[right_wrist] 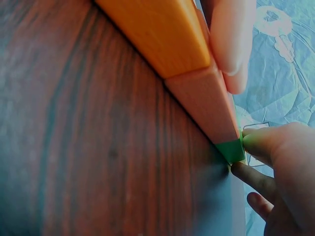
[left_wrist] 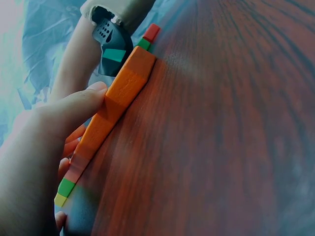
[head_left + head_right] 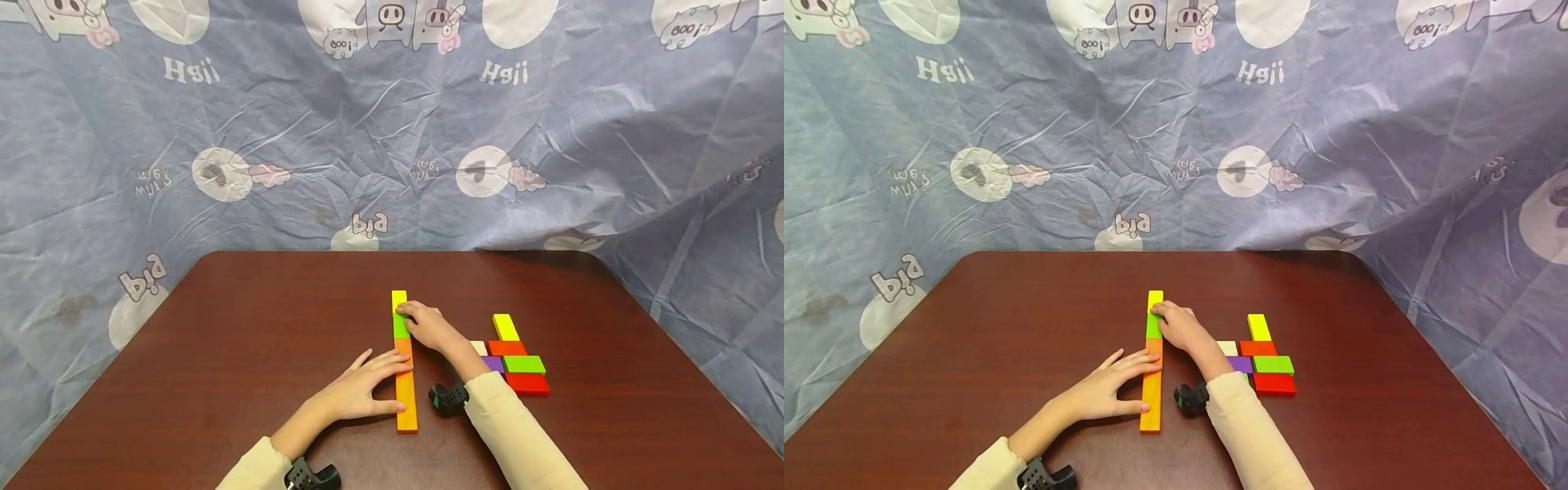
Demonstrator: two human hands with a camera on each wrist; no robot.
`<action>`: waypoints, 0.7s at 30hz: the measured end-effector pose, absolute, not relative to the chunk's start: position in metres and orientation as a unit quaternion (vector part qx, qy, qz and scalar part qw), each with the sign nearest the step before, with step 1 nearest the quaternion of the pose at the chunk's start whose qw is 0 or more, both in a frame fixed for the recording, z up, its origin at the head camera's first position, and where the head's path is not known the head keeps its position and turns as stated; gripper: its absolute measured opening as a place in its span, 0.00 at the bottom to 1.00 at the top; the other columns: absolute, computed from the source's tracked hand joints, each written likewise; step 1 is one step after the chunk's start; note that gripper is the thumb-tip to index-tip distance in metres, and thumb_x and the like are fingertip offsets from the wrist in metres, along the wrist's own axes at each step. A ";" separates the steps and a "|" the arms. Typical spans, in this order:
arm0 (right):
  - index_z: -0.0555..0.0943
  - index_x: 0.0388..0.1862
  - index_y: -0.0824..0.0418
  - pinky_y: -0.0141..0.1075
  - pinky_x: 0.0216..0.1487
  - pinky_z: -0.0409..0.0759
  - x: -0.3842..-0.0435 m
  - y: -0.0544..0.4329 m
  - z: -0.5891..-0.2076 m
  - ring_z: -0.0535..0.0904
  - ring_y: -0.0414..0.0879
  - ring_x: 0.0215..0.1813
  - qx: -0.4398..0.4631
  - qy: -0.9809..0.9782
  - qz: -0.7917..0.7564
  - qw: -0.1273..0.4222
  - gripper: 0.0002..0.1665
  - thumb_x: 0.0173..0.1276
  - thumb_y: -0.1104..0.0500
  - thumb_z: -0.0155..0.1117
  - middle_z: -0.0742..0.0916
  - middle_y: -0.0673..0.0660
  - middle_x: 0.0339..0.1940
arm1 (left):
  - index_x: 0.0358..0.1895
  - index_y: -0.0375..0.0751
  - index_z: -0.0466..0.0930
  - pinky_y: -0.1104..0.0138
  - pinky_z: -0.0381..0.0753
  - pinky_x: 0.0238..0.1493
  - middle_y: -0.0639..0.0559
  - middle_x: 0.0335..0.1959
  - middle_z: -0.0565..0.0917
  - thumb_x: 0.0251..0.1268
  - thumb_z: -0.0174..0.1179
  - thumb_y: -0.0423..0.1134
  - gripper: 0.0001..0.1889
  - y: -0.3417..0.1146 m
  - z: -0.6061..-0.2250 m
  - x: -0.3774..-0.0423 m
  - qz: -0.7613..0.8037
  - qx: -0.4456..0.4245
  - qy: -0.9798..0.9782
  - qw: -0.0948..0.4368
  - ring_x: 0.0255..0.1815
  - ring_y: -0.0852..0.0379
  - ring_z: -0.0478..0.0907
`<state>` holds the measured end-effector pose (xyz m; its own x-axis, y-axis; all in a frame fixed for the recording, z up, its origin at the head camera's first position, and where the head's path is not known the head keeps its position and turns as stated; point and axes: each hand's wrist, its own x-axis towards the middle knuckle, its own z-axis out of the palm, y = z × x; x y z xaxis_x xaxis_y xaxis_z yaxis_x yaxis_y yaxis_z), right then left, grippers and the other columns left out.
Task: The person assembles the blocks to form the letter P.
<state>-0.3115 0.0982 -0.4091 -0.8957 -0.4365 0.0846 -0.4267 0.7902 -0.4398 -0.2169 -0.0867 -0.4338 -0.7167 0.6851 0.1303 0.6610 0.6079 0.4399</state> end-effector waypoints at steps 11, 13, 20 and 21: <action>0.75 0.58 0.60 0.52 0.64 0.59 -0.308 0.098 -0.412 0.68 0.52 0.66 -0.229 0.945 -0.233 -0.013 0.20 0.68 0.61 0.50 0.75 0.57 0.62 | 0.65 0.62 0.63 0.47 0.44 0.70 0.66 0.68 0.61 0.56 0.51 0.65 0.32 -0.088 -0.435 -0.217 0.237 0.380 0.894 0.020 0.72 0.63 0.52; 0.75 0.57 0.60 0.52 0.63 0.60 -0.308 0.098 -0.413 0.69 0.53 0.65 -0.232 0.946 -0.225 -0.022 0.19 0.67 0.61 0.51 0.75 0.57 0.61 | 0.65 0.61 0.63 0.47 0.44 0.70 0.66 0.68 0.61 0.56 0.51 0.65 0.32 -0.088 -0.436 -0.217 0.236 0.381 0.894 0.021 0.72 0.63 0.52; 0.74 0.58 0.56 0.54 0.64 0.58 -0.306 0.101 -0.409 0.68 0.54 0.65 -0.229 0.952 -0.203 -0.027 0.20 0.67 0.58 0.52 0.73 0.56 0.63 | 0.65 0.62 0.63 0.46 0.44 0.70 0.65 0.68 0.61 0.56 0.50 0.66 0.32 -0.087 -0.436 -0.217 0.232 0.386 0.893 0.018 0.72 0.61 0.52; 0.74 0.59 0.55 0.55 0.64 0.57 -0.305 0.101 -0.408 0.68 0.54 0.65 -0.229 0.951 -0.204 -0.029 0.20 0.67 0.58 0.52 0.73 0.56 0.64 | 0.65 0.62 0.63 0.46 0.45 0.70 0.65 0.68 0.61 0.56 0.50 0.66 0.32 -0.087 -0.436 -0.217 0.231 0.387 0.892 0.015 0.72 0.61 0.52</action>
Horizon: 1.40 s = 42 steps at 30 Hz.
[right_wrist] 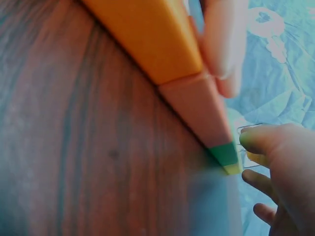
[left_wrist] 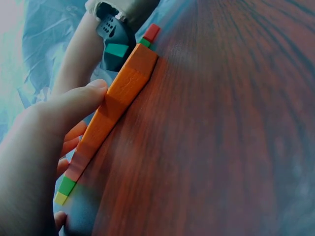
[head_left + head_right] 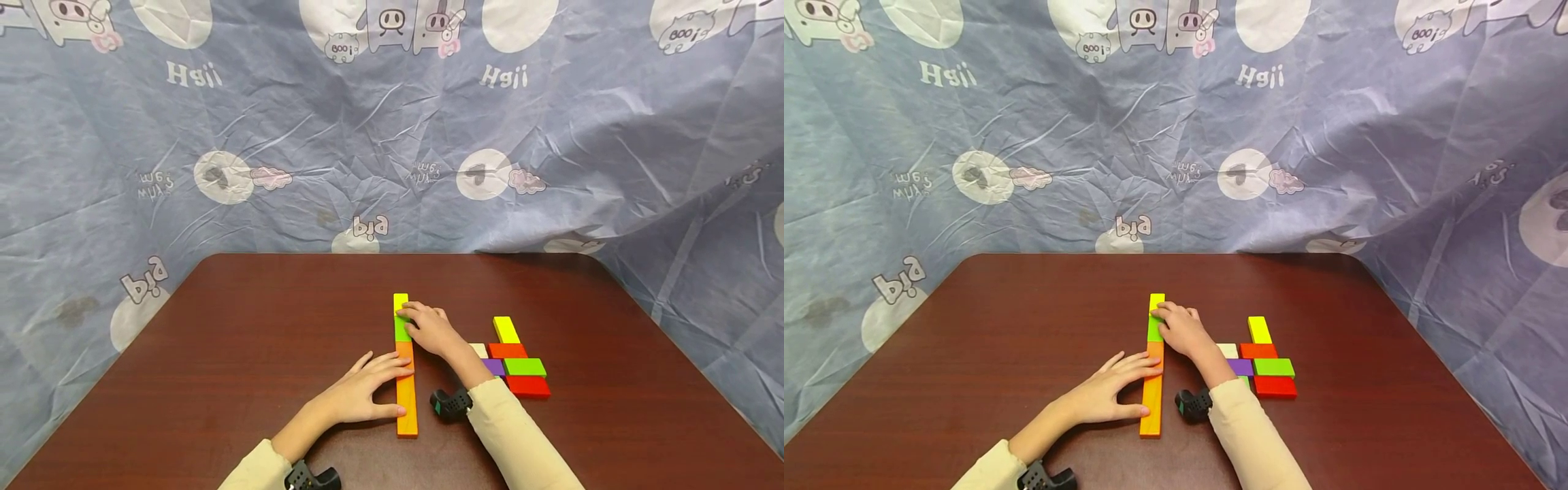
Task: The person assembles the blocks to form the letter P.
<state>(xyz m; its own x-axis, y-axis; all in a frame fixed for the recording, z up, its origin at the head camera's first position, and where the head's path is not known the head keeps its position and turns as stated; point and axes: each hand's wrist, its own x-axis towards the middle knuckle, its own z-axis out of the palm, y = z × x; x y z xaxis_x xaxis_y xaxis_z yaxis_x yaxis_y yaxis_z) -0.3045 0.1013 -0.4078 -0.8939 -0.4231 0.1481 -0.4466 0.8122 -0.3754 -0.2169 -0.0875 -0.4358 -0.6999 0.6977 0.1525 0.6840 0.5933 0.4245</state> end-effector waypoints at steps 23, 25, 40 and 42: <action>0.79 0.51 0.59 0.57 0.55 0.66 -0.243 0.173 -0.385 0.75 0.54 0.55 0.177 -0.972 0.129 0.079 0.18 0.64 0.55 0.57 0.80 0.56 0.52 | 0.70 0.63 0.52 0.51 0.41 0.72 0.61 0.73 0.48 0.58 0.45 0.68 0.36 -0.087 -0.439 -0.215 0.218 0.371 0.903 0.024 0.74 0.60 0.44; 0.79 0.50 0.60 0.56 0.52 0.68 -0.239 0.180 -0.387 0.76 0.54 0.54 0.173 -0.974 0.123 0.075 0.17 0.64 0.55 0.57 0.81 0.56 0.51 | 0.69 0.63 0.52 0.51 0.41 0.72 0.61 0.73 0.49 0.58 0.45 0.68 0.36 -0.087 -0.439 -0.216 0.215 0.370 0.904 0.024 0.74 0.60 0.44; 0.80 0.46 0.59 0.48 0.46 0.74 -0.225 0.187 -0.404 0.78 0.52 0.47 0.196 -0.969 0.094 0.119 0.15 0.60 0.56 0.61 0.82 0.54 0.45 | 0.70 0.64 0.51 0.52 0.39 0.73 0.61 0.73 0.48 0.58 0.45 0.68 0.36 -0.087 -0.437 -0.216 0.204 0.369 0.906 0.034 0.74 0.61 0.43; 0.80 0.46 0.59 0.49 0.50 0.73 -0.225 0.183 -0.405 0.78 0.52 0.50 0.201 -0.968 0.100 0.116 0.15 0.60 0.57 0.60 0.82 0.55 0.46 | 0.70 0.64 0.50 0.52 0.39 0.73 0.61 0.73 0.48 0.57 0.45 0.68 0.37 -0.088 -0.437 -0.216 0.203 0.369 0.907 0.034 0.74 0.61 0.43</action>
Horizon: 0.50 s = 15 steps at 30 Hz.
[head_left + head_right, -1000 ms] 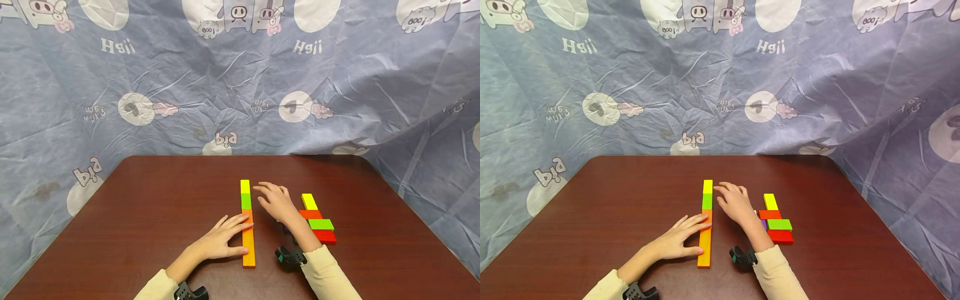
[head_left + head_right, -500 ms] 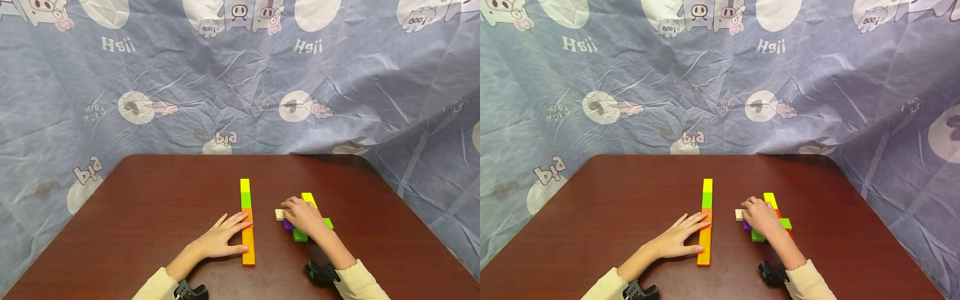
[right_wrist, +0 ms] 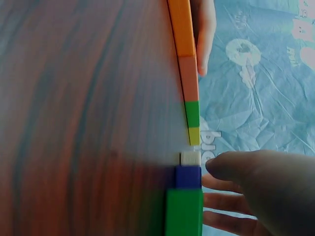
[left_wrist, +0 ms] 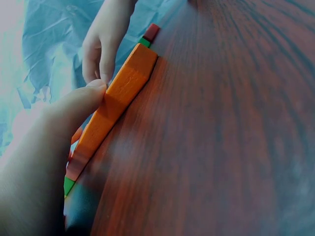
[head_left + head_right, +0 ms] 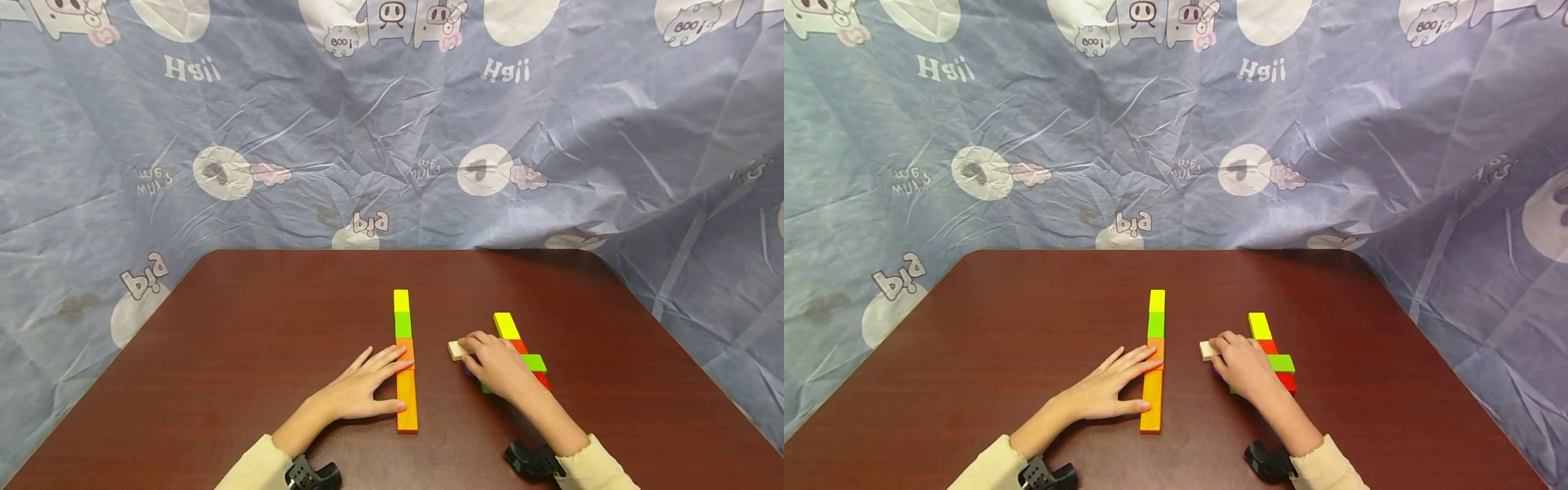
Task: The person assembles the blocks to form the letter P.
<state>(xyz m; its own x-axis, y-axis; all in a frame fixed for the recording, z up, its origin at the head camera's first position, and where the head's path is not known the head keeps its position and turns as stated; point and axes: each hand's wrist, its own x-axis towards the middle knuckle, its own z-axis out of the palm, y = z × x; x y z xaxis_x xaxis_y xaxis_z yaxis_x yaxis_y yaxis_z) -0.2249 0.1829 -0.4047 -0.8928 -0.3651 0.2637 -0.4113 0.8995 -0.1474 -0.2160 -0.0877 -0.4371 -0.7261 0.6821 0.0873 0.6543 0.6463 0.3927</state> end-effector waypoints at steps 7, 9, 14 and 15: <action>0.80 0.47 0.60 0.51 0.55 0.68 -0.224 0.164 -0.406 0.74 0.54 0.56 0.224 -0.959 0.099 0.140 0.16 0.60 0.59 0.61 0.81 0.58 0.52 | 0.69 0.64 0.51 0.52 0.40 0.73 0.60 0.73 0.49 0.57 0.46 0.68 0.36 -0.088 -0.436 -0.215 0.204 0.367 0.907 0.030 0.74 0.62 0.44; 0.81 0.46 0.61 0.49 0.50 0.71 -0.225 0.158 -0.406 0.75 0.54 0.52 0.223 -0.958 0.092 0.155 0.15 0.60 0.60 0.61 0.81 0.58 0.48 | 0.69 0.63 0.52 0.52 0.40 0.72 0.60 0.73 0.49 0.57 0.46 0.68 0.36 -0.088 -0.435 -0.215 0.205 0.366 0.907 0.033 0.74 0.61 0.44; 0.80 0.45 0.66 0.43 0.37 0.73 -0.235 0.141 -0.407 0.74 0.52 0.39 0.209 -0.962 0.072 0.163 0.15 0.60 0.60 0.61 0.78 0.59 0.39 | 0.70 0.64 0.51 0.52 0.40 0.73 0.61 0.73 0.48 0.57 0.46 0.68 0.37 -0.087 -0.435 -0.214 0.205 0.365 0.907 0.039 0.74 0.62 0.44; 0.80 0.46 0.66 0.43 0.37 0.74 -0.238 0.138 -0.407 0.74 0.52 0.39 0.205 -0.963 0.068 0.160 0.16 0.60 0.60 0.61 0.78 0.59 0.38 | 0.69 0.65 0.51 0.53 0.40 0.73 0.61 0.73 0.48 0.57 0.46 0.68 0.36 -0.087 -0.436 -0.214 0.204 0.364 0.908 0.038 0.74 0.62 0.44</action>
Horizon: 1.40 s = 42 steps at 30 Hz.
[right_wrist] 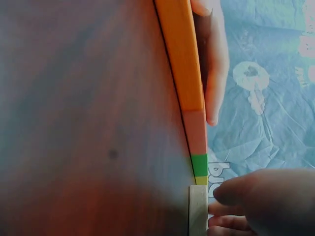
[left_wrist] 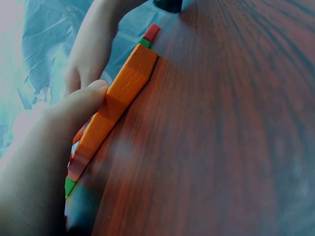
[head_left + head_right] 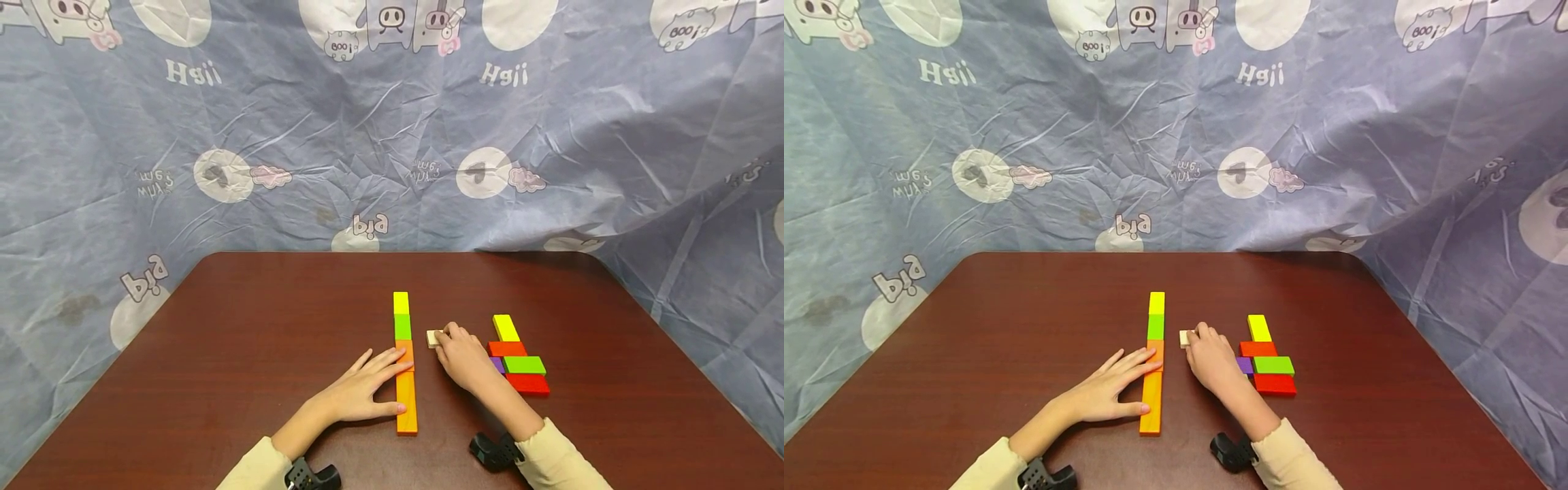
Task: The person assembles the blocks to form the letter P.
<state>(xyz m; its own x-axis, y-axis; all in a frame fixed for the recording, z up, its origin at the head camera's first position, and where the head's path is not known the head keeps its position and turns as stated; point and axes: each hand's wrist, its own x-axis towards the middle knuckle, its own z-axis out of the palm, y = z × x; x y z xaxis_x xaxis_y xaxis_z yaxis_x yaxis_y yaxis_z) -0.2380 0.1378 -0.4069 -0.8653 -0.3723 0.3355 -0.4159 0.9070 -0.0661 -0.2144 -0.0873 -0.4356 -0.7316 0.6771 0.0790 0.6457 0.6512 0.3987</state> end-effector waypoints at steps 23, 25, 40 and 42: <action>0.74 0.54 0.65 0.53 0.60 0.62 -0.279 0.111 -0.390 0.73 0.56 0.56 0.140 -0.981 0.125 0.046 0.22 0.65 0.54 0.56 0.77 0.61 0.55 | 0.69 0.64 0.51 0.52 0.40 0.73 0.61 0.73 0.49 0.57 0.45 0.68 0.36 -0.088 -0.437 -0.216 0.203 0.367 0.907 0.040 0.74 0.62 0.44; 0.75 0.53 0.65 0.53 0.58 0.64 -0.278 0.110 -0.390 0.74 0.55 0.55 0.133 -0.983 0.115 0.043 0.22 0.64 0.54 0.56 0.78 0.61 0.53 | 0.69 0.65 0.51 0.52 0.40 0.73 0.61 0.73 0.49 0.57 0.45 0.68 0.36 -0.088 -0.437 -0.216 0.203 0.367 0.907 0.041 0.74 0.62 0.44; 0.69 0.62 0.62 0.53 0.57 0.65 -0.330 0.113 -0.398 0.72 0.55 0.60 0.104 -0.990 0.095 0.007 0.24 0.67 0.60 0.48 0.72 0.59 0.63 | 0.69 0.63 0.52 0.51 0.41 0.72 0.59 0.73 0.49 0.57 0.47 0.67 0.36 -0.089 -0.436 -0.217 0.207 0.374 0.903 0.034 0.74 0.61 0.46; 0.67 0.64 0.61 0.53 0.59 0.64 -0.337 0.110 -0.399 0.71 0.55 0.61 0.096 -0.991 0.094 -0.006 0.25 0.68 0.60 0.47 0.70 0.58 0.65 | 0.69 0.62 0.52 0.51 0.41 0.72 0.59 0.73 0.49 0.57 0.48 0.66 0.36 -0.089 -0.436 -0.217 0.209 0.375 0.903 0.032 0.74 0.61 0.46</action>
